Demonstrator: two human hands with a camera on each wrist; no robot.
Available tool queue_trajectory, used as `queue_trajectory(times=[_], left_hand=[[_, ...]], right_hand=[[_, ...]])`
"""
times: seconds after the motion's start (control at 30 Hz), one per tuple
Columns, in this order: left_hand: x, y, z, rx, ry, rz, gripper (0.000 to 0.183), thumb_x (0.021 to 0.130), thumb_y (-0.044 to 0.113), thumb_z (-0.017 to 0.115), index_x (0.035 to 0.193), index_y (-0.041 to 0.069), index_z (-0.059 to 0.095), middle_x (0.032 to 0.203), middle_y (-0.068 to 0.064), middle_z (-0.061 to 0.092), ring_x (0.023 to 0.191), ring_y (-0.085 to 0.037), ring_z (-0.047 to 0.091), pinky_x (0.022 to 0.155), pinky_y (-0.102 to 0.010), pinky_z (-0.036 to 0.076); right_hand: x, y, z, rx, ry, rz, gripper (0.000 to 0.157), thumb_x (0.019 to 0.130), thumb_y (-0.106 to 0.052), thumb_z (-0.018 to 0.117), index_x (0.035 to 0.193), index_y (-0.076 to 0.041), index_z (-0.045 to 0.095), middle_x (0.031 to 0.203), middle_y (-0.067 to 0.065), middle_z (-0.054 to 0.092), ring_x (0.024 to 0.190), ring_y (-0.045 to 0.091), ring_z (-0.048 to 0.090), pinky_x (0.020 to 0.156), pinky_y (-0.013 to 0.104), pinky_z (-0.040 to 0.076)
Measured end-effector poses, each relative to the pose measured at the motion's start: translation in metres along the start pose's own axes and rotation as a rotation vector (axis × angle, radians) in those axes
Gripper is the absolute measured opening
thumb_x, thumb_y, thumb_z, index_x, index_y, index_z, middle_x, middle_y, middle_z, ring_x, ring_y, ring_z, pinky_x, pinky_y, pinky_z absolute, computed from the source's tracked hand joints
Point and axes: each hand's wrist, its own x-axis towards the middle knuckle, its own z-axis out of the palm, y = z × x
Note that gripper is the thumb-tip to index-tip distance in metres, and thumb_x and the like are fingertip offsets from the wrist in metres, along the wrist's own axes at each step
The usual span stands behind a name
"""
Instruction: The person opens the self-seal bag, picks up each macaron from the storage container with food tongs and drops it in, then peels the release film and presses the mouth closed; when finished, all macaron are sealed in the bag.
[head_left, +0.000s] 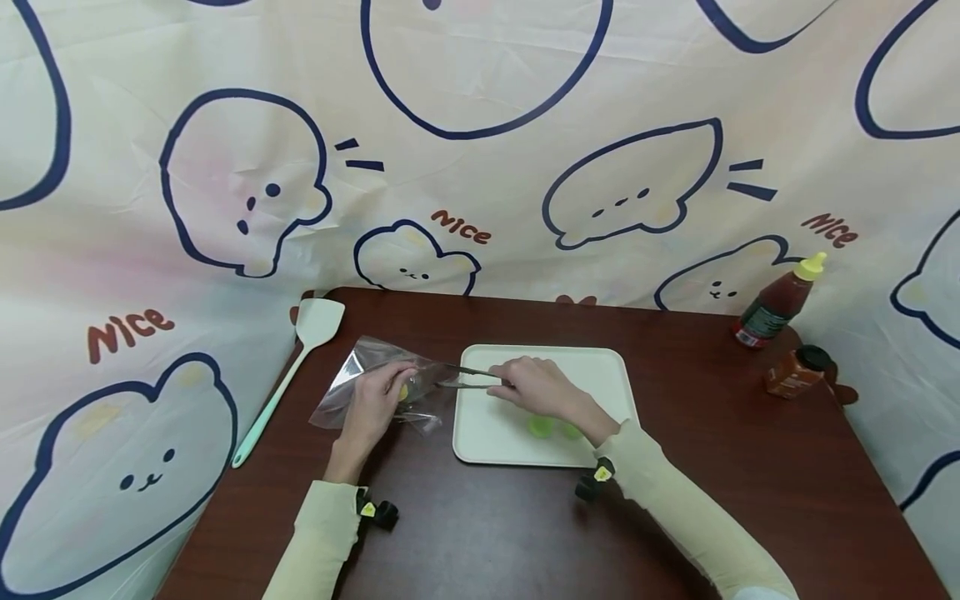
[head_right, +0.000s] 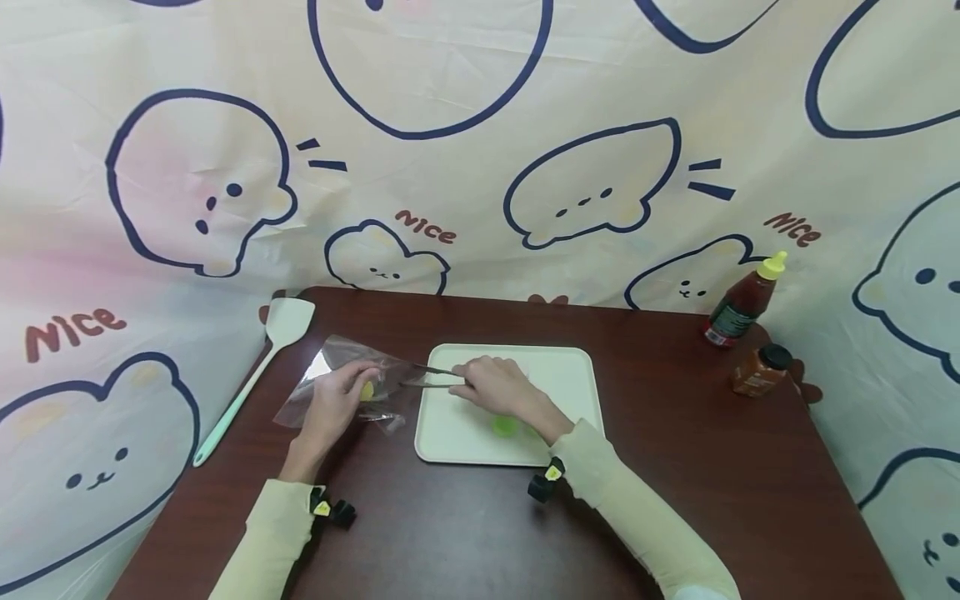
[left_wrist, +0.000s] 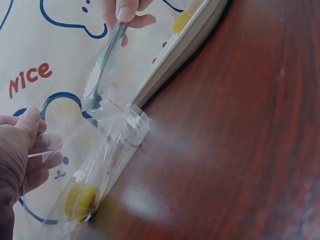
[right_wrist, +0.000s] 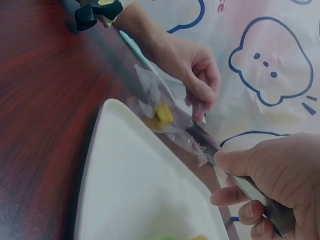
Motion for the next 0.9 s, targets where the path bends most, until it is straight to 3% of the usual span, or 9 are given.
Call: queue_trajectory(times=[0.23,0.37,0.57,0.73,0.9], left_hand=[[-0.001,0.0,-0.003,0.008,-0.032,-0.017,0.008,0.095,0.01,0.076,0.102,0.007,0.079,0.097,-0.007,0.08,0.085,-0.02,0.075,0.072,-0.042,0.058],[-0.001,-0.001,-0.005,-0.014,-0.065,0.021,0.014,0.09,0.003,0.079,0.104,0.001,0.078,0.098,-0.011,0.079,0.09,-0.025,0.076,0.076,-0.044,0.06],[0.0,0.0,-0.008,0.019,-0.132,0.038,0.01,0.088,-0.002,0.08,0.098,0.001,0.079,0.092,-0.01,0.079,0.082,-0.023,0.075,0.069,-0.041,0.059],[0.0,0.0,-0.008,0.044,-0.139,0.007,0.004,0.094,0.005,0.077,0.097,0.006,0.078,0.092,-0.006,0.078,0.08,-0.019,0.071,0.069,-0.039,0.057],[0.0,0.0,-0.007,0.016,-0.106,-0.064,0.007,0.098,0.012,0.075,0.103,0.008,0.079,0.098,-0.007,0.078,0.089,-0.021,0.073,0.078,-0.044,0.058]], right_hand=[[-0.001,0.001,0.007,0.012,-0.022,0.018,0.016,0.105,-0.036,0.065,0.103,-0.021,0.071,0.069,-0.012,0.054,0.057,0.006,0.043,0.048,0.026,0.031],[0.0,-0.001,0.009,0.011,-0.033,0.024,0.016,0.105,-0.036,0.064,0.105,-0.022,0.071,0.069,-0.012,0.056,0.059,0.006,0.045,0.049,0.026,0.032],[0.002,0.001,0.009,-0.003,-0.018,0.022,0.022,0.105,-0.036,0.065,0.115,-0.019,0.076,0.085,-0.006,0.071,0.065,0.008,0.051,0.05,0.026,0.035],[0.002,0.003,0.008,-0.006,-0.017,0.029,0.013,0.105,-0.036,0.065,0.103,-0.024,0.071,0.074,-0.011,0.06,0.06,0.008,0.046,0.048,0.027,0.031],[-0.005,0.01,0.004,0.021,0.01,0.018,0.016,0.104,-0.037,0.067,0.107,-0.022,0.073,0.075,-0.013,0.06,0.063,0.006,0.05,0.049,0.027,0.035]])
